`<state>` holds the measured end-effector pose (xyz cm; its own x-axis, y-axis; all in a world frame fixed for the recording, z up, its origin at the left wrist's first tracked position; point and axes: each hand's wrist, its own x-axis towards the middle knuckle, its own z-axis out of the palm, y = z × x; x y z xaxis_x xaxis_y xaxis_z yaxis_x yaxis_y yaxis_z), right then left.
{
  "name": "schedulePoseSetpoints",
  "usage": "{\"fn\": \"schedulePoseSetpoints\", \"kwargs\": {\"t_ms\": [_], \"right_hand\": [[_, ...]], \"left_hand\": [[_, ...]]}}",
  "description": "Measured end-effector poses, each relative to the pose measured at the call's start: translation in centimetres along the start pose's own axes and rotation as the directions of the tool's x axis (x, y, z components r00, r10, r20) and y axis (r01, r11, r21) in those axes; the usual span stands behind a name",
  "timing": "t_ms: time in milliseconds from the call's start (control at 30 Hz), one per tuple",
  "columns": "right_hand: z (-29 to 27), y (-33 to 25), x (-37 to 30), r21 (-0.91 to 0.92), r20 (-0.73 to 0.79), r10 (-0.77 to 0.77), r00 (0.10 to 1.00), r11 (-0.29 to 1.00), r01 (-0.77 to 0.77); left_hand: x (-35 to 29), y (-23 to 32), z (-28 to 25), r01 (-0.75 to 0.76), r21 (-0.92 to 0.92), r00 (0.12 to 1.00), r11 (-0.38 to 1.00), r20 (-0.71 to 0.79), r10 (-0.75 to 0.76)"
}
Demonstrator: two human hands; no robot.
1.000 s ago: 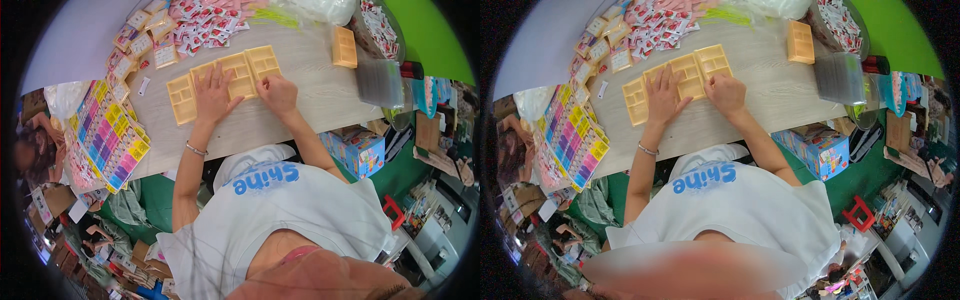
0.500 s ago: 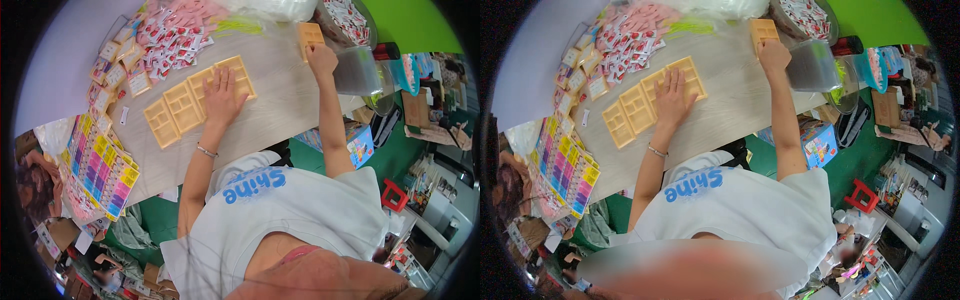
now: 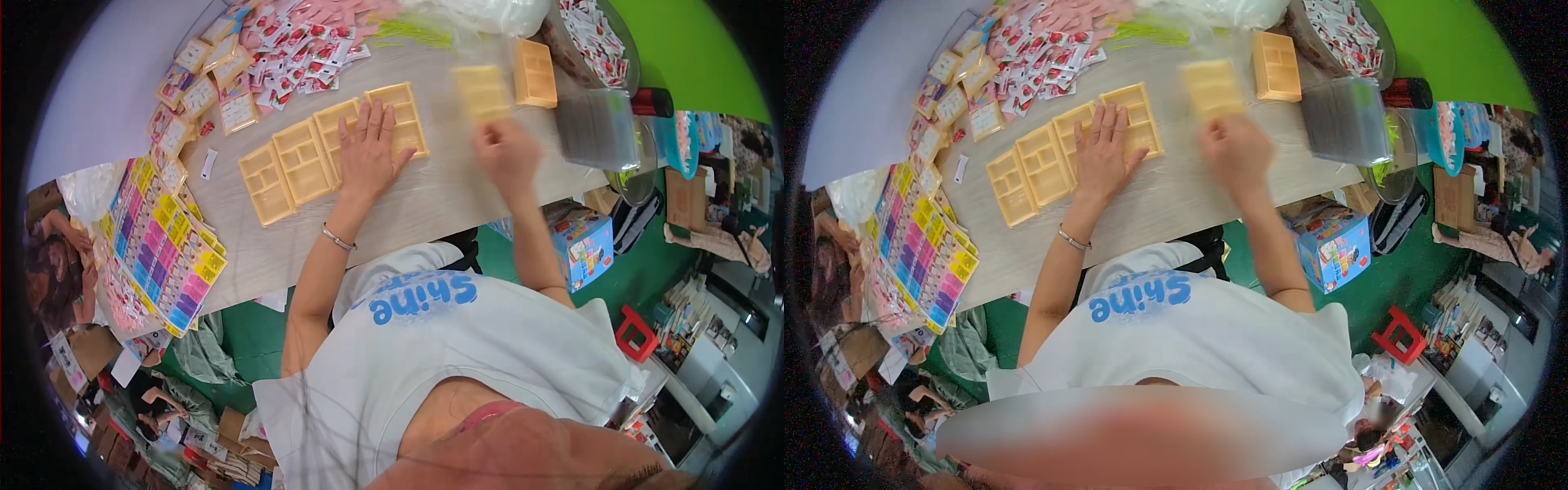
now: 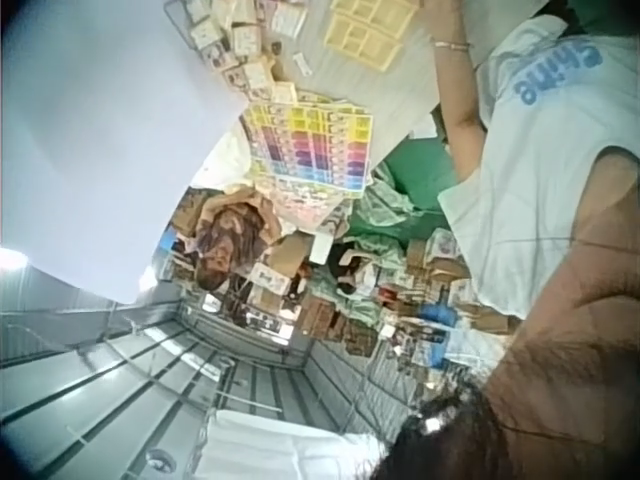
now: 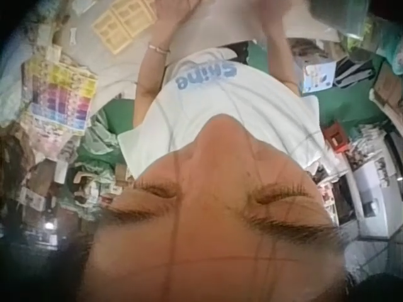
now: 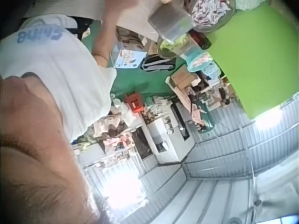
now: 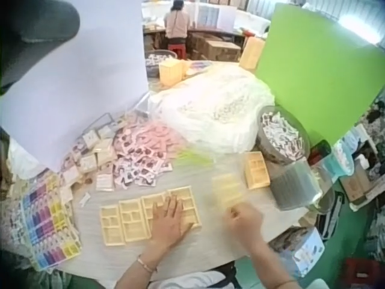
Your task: Placing small white parts into yellow plastic trays and applying labels on top.
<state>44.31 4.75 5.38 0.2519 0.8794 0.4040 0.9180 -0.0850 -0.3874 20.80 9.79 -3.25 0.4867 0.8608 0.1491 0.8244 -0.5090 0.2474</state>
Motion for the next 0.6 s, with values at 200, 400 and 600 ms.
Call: {"fn": "schedulePoseSetpoints", "kwargs": {"t_ms": [200, 400, 600], "right_hand": [[7.4, -3.1, -2.8, 0.031, 0.244, 0.145, 0.959, 0.987, -0.157], [3.7, -2.3, 1.5, 0.31, 0.18, 0.029, 0.983, 0.947, -0.085], [5.8, 2.2, 18.6, 0.162, -0.263, -0.181, 0.947, 0.96, 0.229]], "left_hand": [[0.5, 0.4, 0.0, 0.009, -0.063, 1.0, 0.998, -0.01, -0.01], [4.1, 2.9, -1.7, -0.076, -0.129, 0.997, 0.989, -0.042, 0.071], [6.6, 3.7, -1.2, -0.058, -0.187, 0.997, 0.981, 0.042, 0.066]]}}
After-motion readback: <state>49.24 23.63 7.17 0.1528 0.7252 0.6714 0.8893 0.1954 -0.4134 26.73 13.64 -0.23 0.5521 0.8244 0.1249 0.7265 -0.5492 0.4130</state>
